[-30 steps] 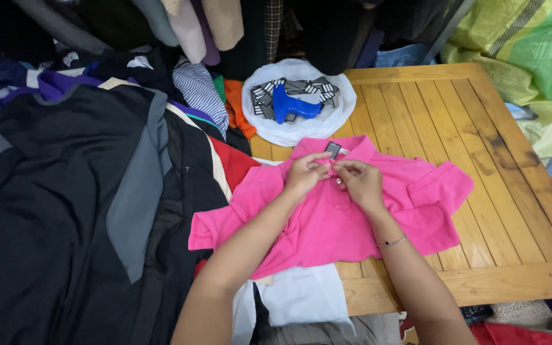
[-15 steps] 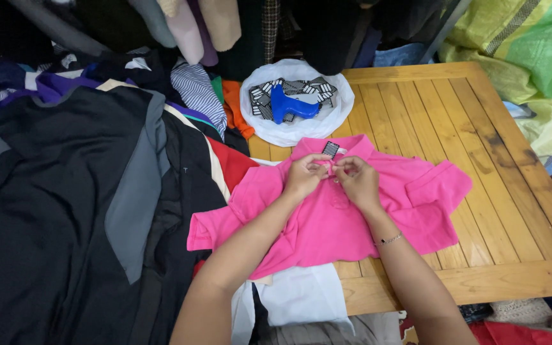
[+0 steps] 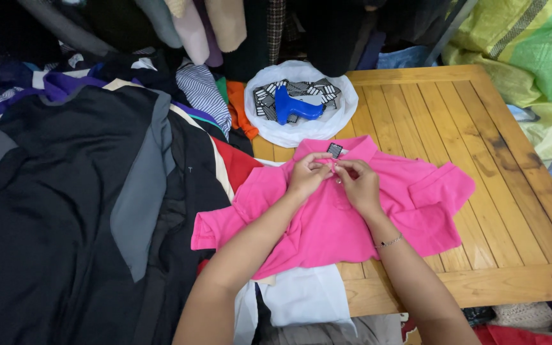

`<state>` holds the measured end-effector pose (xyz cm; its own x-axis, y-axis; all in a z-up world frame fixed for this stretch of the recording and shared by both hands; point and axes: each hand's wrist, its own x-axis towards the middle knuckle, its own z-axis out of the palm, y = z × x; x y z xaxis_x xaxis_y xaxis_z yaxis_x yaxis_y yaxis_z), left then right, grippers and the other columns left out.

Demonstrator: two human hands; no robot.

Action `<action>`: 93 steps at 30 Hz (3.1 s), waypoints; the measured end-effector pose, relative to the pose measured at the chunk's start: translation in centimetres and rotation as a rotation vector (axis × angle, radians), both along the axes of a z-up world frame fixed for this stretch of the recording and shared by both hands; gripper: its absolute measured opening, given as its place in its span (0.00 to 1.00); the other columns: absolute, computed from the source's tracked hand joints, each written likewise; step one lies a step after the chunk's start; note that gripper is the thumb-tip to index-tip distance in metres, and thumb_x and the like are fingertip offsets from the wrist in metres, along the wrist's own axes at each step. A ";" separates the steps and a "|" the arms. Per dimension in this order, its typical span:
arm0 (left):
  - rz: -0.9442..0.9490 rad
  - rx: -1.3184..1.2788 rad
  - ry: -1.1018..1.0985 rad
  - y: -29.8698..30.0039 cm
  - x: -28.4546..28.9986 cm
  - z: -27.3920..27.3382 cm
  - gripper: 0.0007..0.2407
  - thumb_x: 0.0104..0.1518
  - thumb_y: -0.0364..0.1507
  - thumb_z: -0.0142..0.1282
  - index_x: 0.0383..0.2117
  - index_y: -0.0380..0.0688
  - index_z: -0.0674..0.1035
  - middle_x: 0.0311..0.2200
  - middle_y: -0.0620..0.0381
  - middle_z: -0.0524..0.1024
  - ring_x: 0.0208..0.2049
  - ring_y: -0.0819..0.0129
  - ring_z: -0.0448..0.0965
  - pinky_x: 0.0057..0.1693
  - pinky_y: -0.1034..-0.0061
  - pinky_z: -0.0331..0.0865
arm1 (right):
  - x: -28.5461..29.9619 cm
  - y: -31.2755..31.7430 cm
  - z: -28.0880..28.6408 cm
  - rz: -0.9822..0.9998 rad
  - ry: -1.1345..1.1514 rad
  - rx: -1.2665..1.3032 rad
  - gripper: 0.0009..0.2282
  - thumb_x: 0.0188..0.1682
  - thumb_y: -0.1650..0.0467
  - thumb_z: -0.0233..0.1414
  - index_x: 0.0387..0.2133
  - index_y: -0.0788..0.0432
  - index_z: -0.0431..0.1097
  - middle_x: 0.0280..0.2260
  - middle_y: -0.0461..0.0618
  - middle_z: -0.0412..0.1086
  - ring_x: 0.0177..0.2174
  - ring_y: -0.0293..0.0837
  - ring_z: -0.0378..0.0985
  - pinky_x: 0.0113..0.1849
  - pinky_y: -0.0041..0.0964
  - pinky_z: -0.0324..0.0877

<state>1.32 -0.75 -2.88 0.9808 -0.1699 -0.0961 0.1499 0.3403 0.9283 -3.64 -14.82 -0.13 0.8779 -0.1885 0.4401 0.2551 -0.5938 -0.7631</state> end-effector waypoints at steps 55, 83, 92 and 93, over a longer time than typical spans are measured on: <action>-0.090 0.420 -0.283 0.0 0.0 0.8 0.14 0.53 0.23 0.62 0.44 0.51 0.76 0.31 0.47 0.83 0.33 0.64 0.85 0.42 0.74 0.80 | 1.0 -1.4 -1.4 0.064 0.105 0.335 0.25 0.43 0.80 0.60 0.52 0.59 0.54 0.31 0.52 0.76 0.30 0.39 0.79 0.39 0.30 0.72; -0.073 0.934 -0.592 3.6 -1.1 6.1 0.16 0.61 0.26 0.51 0.55 0.52 0.74 0.36 0.45 0.82 0.39 0.51 0.85 0.46 0.60 0.81 | 2.0 -7.0 0.2 0.027 -0.031 -0.059 0.19 0.44 0.80 0.60 0.49 0.54 0.71 0.41 0.53 0.77 0.41 0.52 0.80 0.45 0.43 0.71; -0.360 1.736 -0.182 8.5 -0.1 11.1 0.33 0.57 0.56 0.50 0.57 0.39 0.70 0.53 0.41 0.75 0.56 0.41 0.74 0.58 0.47 0.67 | -0.2 -12.0 0.2 -0.188 0.364 -0.368 0.30 0.47 0.52 0.59 0.62 0.46 0.65 0.56 0.53 0.61 0.57 0.58 0.59 0.57 0.71 0.43; -0.413 1.764 -0.181 8.5 0.2 10.6 0.32 0.55 0.55 0.53 0.55 0.39 0.72 0.52 0.41 0.76 0.56 0.41 0.74 0.59 0.49 0.66 | 0.1 -12.4 -0.4 -0.192 0.365 -0.410 0.29 0.48 0.54 0.59 0.62 0.48 0.65 0.53 0.54 0.63 0.55 0.59 0.61 0.56 0.73 0.45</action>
<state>1.49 7.72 7.73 0.9243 -0.2062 -0.3213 -0.1716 -0.9762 0.1327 -3.56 -27.18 -0.52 0.9533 -0.2375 0.1866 -0.1228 -0.8692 -0.4790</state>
